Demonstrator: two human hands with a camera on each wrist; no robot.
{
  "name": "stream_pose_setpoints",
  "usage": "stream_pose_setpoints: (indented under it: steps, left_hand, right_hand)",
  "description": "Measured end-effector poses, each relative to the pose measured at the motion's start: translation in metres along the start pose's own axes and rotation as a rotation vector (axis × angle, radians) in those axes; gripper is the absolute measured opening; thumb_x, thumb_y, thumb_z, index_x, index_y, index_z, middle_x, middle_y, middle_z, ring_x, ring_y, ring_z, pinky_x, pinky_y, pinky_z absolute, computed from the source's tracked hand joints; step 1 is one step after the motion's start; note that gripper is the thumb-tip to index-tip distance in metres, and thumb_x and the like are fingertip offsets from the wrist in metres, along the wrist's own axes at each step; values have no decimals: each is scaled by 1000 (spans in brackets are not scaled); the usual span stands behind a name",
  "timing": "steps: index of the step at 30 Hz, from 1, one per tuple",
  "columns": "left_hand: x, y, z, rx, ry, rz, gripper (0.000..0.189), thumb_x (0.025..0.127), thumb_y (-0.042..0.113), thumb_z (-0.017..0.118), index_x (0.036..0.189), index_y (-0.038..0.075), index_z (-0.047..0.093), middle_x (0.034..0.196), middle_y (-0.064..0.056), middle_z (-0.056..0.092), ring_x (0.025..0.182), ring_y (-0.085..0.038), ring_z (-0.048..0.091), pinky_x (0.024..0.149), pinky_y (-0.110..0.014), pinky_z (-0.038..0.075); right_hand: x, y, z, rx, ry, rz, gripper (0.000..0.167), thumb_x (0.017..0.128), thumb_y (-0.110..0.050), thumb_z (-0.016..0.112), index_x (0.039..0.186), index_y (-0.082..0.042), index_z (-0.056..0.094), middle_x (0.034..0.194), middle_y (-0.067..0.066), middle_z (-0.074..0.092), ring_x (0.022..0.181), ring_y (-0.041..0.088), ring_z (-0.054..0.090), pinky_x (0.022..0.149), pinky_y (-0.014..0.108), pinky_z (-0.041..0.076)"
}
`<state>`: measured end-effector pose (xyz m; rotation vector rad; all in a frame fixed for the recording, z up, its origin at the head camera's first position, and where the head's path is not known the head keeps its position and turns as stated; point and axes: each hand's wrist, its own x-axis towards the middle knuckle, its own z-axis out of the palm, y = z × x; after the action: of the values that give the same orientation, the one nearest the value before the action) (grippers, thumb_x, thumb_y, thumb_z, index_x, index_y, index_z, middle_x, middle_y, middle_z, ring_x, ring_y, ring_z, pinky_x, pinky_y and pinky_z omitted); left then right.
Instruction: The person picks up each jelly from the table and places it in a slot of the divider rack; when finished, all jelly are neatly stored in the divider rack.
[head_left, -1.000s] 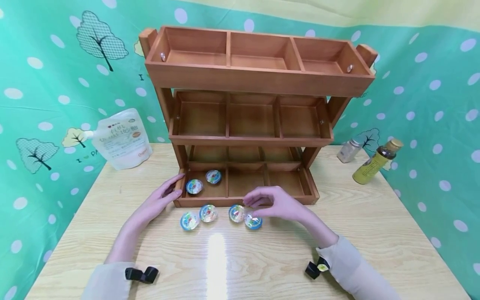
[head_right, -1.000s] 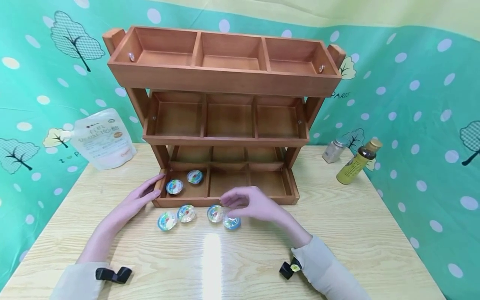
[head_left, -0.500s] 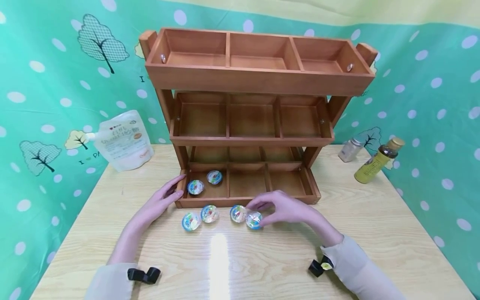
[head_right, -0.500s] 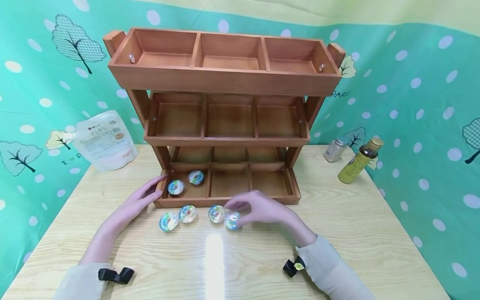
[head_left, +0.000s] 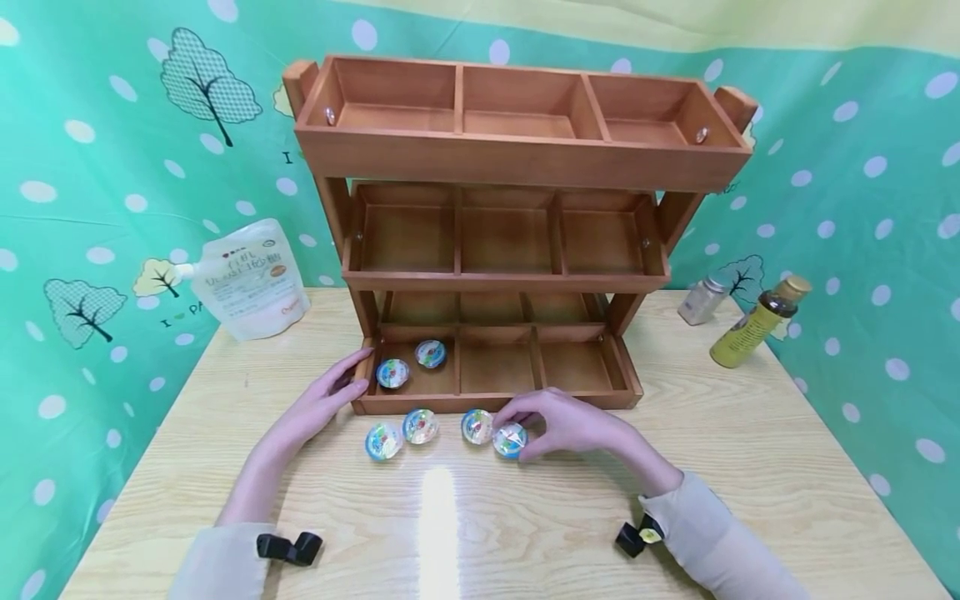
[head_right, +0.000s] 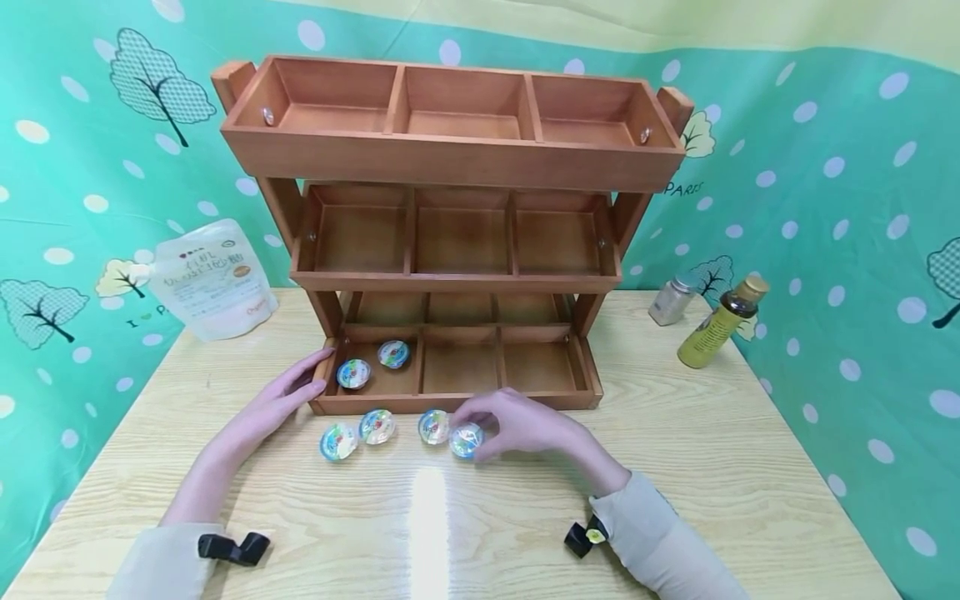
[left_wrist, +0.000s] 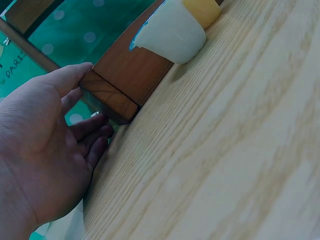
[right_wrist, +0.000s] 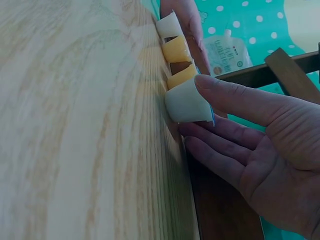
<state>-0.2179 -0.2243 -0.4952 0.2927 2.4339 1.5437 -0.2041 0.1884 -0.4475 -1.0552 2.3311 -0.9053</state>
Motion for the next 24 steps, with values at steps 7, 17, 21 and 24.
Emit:
stream_pose_setpoints:
  steps: [7,17,21,24]
  left_hand:
    - [1,0,0,-2,-3,7,64,108,39,53,164,23,28,173,-16,19,159,-43,18,127,-64,17]
    - [0,-3,0,-16,-18,2,63,108,41,51,164,28,26,174,-12,16,161,-42,11,127,-66,14]
    - [0,-3,0,-9,-10,3,63,107,41,52,164,27,27,174,-13,17,161,-42,12,127,-65,14]
    - [-1,-3,-1,-6,-3,6,63,107,40,52,164,25,28,173,-14,19,160,-42,14,127,-64,15]
  right_hand:
    - [-1,0,0,8,5,3,46,84,-22,86,127,-26,71,125,-9,72,109,8,68,96,34,59]
    - [-1,4,1,58,12,-3,44,84,-17,86,125,-22,72,123,-4,74,105,11,71,93,30,61]
    - [-1,5,1,80,9,1,44,83,-16,87,125,-20,72,122,-2,74,105,11,71,92,27,61]
    - [-1,4,-1,91,2,12,44,83,-15,87,125,-20,72,122,-3,73,105,10,71,91,24,60]
